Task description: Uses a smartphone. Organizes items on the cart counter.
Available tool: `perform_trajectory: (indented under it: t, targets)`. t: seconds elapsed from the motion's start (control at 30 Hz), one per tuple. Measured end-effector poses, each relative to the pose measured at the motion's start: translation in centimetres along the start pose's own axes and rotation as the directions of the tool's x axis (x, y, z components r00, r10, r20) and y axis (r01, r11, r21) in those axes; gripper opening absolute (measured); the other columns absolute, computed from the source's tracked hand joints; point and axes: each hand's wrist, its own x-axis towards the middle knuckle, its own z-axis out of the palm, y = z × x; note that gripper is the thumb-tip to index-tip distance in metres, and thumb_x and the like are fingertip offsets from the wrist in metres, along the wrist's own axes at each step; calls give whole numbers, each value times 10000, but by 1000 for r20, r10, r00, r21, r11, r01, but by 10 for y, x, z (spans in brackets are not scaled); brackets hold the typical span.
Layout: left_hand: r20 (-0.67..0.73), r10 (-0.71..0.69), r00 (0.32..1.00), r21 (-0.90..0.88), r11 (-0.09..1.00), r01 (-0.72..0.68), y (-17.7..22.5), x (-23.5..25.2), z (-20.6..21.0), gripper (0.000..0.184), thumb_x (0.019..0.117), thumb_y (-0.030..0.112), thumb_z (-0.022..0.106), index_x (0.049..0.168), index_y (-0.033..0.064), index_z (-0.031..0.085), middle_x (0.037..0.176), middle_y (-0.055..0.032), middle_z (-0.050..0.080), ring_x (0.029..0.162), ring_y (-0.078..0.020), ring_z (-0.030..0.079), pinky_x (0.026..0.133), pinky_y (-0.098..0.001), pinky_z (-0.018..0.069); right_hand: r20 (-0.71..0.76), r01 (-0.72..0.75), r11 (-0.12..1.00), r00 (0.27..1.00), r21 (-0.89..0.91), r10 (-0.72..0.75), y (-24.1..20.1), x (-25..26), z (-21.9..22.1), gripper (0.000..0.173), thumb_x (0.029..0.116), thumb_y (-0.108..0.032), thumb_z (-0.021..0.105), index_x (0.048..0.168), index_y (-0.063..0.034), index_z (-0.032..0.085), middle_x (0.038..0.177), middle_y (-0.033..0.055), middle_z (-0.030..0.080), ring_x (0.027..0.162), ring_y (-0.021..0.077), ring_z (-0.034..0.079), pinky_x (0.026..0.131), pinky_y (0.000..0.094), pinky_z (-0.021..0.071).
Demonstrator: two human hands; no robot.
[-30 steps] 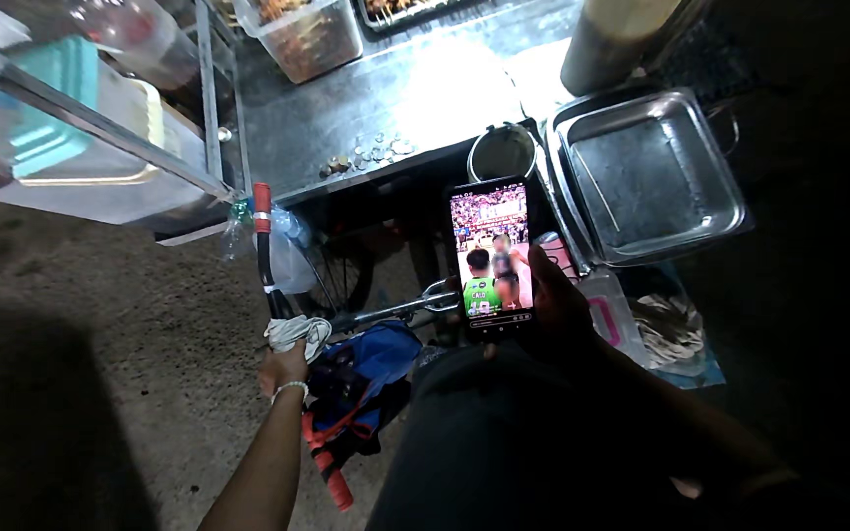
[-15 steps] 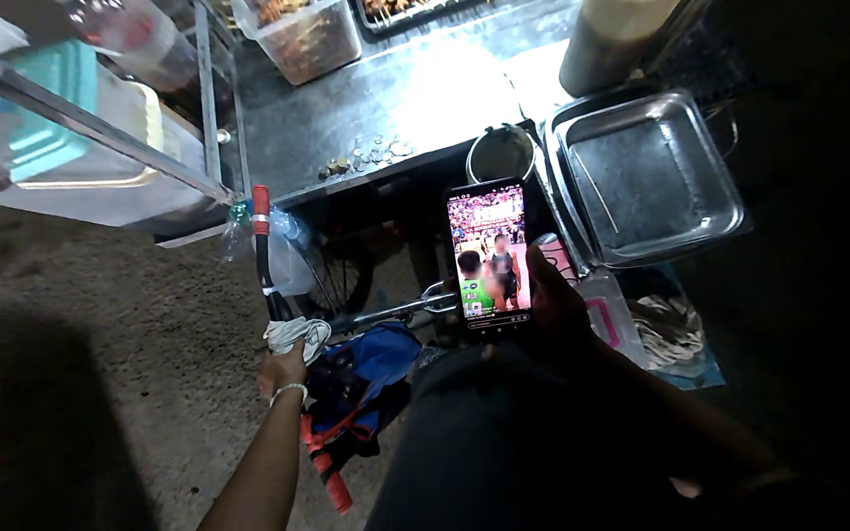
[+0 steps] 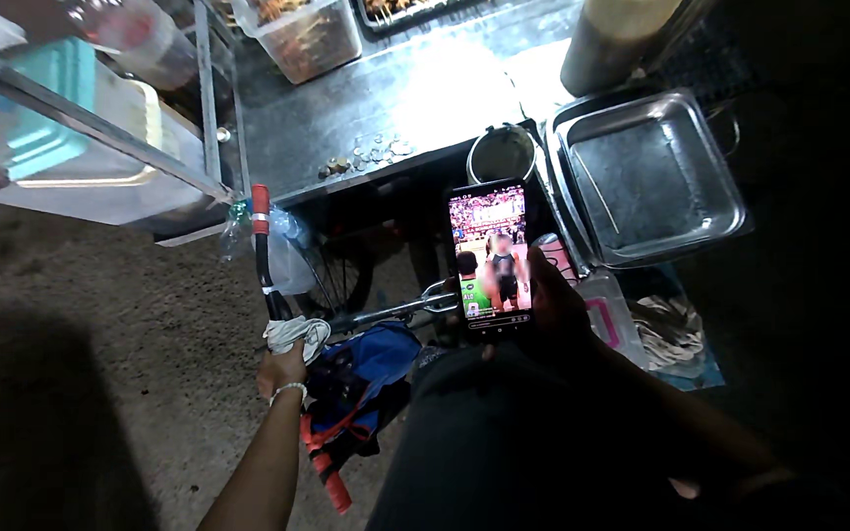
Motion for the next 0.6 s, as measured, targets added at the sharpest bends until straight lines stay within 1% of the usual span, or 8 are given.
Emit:
perform_trajectory:
  t: [0.1, 0.23, 0.27, 0.37, 0.4, 0.47, 0.5, 0.6]
  targets:
    - [6, -11, 1000, -1, 1000, 11, 2, -1, -2, 732, 902, 547, 707, 1428, 57, 572, 1350, -260, 623, 1295, -422, 575, 1059, -631, 436, -52, 11, 1000, 999, -10, -12, 0, -1, 4, 505, 1035, -597, 484, 1200, -160, 675, 1051, 68, 742, 897, 167, 749, 646, 366, 652]
    - [8, -18, 1000, -9, 1000, 18, 2, -2, -3, 730, 901, 550, 710, 1416, 49, 579, 1352, -263, 619, 1303, -424, 566, 1057, -633, 435, -48, 30, 999, 998, -28, -32, 0, -1, 5, 501, 1047, -586, 462, 1195, -156, 672, 1055, 71, 741, 914, 167, 745, 676, 367, 652]
    - [9, -15, 1000, -8, 1000, 15, 2, -2, -3, 729, 903, 550, 707, 1418, 50, 577, 1351, -263, 620, 1303, -424, 567, 1055, -632, 438, -44, 37, 999, 998, -28, -38, 0, -1, 5, 499, 1046, -584, 468, 1194, -154, 674, 1052, 73, 741, 910, 170, 747, 674, 369, 654]
    - [10, -8, 1000, -3, 1000, 8, 2, -2, -3, 717, 908, 547, 700, 1413, 52, 581, 1342, -260, 625, 1295, -422, 572, 1050, -629, 445, -45, 34, 999, 998, -23, -35, 0, -1, 5, 500, 1037, -592, 483, 1210, -164, 675, 1064, 66, 742, 931, 167, 744, 714, 372, 654]
    - [11, -9, 1000, -2, 1000, 9, 2, -3, -3, 719, 910, 550, 696, 1415, 52, 580, 1344, -259, 625, 1294, -421, 575, 1050, -629, 446, -43, 26, 1000, 999, -15, -27, 0, -1, 5, 503, 1034, -597, 488, 1207, -163, 675, 1056, 73, 745, 916, 175, 750, 690, 374, 656]
    - [16, -14, 1000, 0, 1000, 14, 2, -2, -3, 724, 911, 550, 696, 1419, 50, 574, 1351, -262, 619, 1295, -423, 573, 1049, -629, 447, -9, 12, 1000, 1000, -11, -12, 0, -1, 5, 505, 1040, -599, 472, 1201, -155, 651, 1035, 96, 732, 861, 200, 755, 602, 377, 653]
    - [16, -19, 1000, 1, 1000, 19, 1, -2, -2, 726, 909, 549, 699, 1420, 50, 573, 1353, -263, 617, 1296, -423, 572, 1049, -628, 447, 5, 11, 1000, 1000, -4, -11, 0, -1, 4, 510, 1043, -594, 469, 1216, -148, 647, 1042, 109, 731, 850, 215, 757, 576, 380, 648]
    - [10, -23, 1000, 0, 1000, 23, 2, -2, -3, 735, 902, 549, 705, 1430, 56, 567, 1355, -262, 616, 1296, -423, 572, 1049, -627, 448, 27, 6, 1000, 1000, 2, -6, 0, -2, 4, 541, 1031, -609, 486, 1263, -140, 623, 1124, 133, 741, 895, 245, 772, 580, 389, 655]
